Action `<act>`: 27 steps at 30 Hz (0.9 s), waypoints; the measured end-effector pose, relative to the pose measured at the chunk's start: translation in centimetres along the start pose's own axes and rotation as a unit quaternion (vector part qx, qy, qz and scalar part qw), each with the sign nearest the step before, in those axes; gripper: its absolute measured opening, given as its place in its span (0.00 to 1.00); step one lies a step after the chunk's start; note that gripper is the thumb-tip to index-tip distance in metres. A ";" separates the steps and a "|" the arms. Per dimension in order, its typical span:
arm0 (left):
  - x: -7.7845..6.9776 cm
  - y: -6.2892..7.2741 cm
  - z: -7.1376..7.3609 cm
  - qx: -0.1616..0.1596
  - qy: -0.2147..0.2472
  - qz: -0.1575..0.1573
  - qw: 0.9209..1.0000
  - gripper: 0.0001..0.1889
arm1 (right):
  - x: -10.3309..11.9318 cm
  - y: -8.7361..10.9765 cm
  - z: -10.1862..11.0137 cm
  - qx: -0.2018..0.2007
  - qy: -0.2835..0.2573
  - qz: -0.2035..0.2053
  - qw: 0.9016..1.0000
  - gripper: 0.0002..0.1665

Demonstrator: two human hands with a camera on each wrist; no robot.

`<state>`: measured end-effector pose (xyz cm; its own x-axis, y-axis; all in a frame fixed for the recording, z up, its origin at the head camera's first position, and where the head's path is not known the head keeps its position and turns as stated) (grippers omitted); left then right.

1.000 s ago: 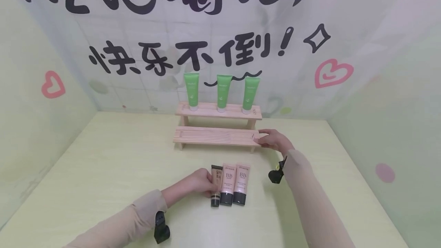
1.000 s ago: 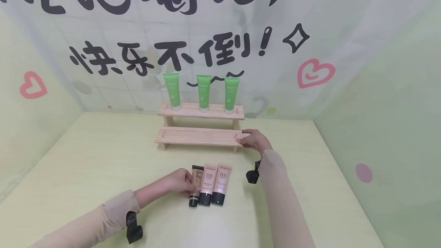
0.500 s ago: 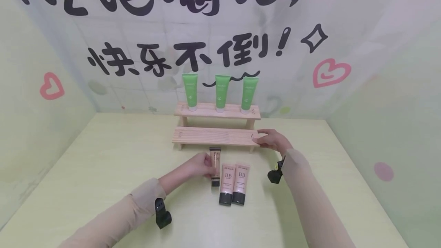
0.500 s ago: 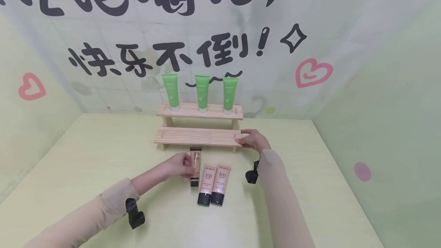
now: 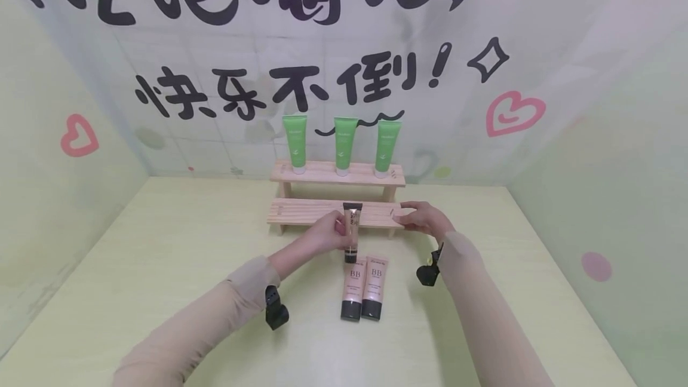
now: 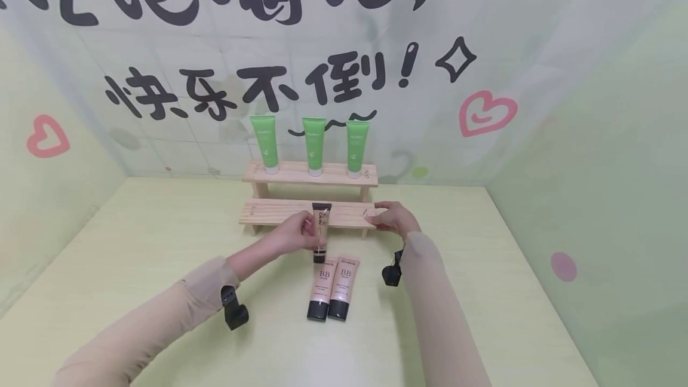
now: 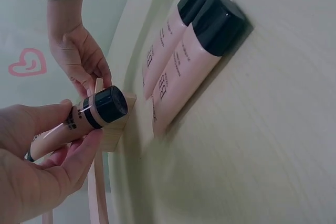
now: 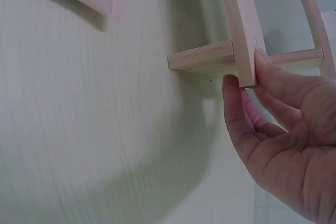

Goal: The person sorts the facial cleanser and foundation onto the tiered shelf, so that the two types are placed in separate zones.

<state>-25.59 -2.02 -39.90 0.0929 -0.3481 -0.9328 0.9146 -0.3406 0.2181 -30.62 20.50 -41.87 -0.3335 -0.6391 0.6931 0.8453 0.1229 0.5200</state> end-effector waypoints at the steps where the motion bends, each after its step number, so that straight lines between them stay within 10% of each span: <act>1: -0.3 -0.3 0.0 -0.003 0.003 -0.002 1.000 0.23 | 0.0 0.0 0.0 0.000 0.000 0.000 1.000 0.39; 27: -3.6 -6.1 -2.7 -0.040 0.049 -0.108 0.992 0.22 | -0.5 -0.5 0.1 -0.006 -0.007 -0.014 1.000 0.38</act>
<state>-30.42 3.71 -38.62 -0.0739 -0.1870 -0.9796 0.9453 -0.3260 -0.0091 -30.87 20.84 -42.43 -0.3626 -0.6320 0.6849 0.8404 0.0960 0.5334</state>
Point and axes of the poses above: each hand's wrist, its own y-axis away from the middle knuckle, its own z-axis out of the back of the hand, x = y × z, the point moved 4 cm from there along -y, towards the middle knuckle, and after that the axes turned 12 degrees about y, right-handed, at the moved point
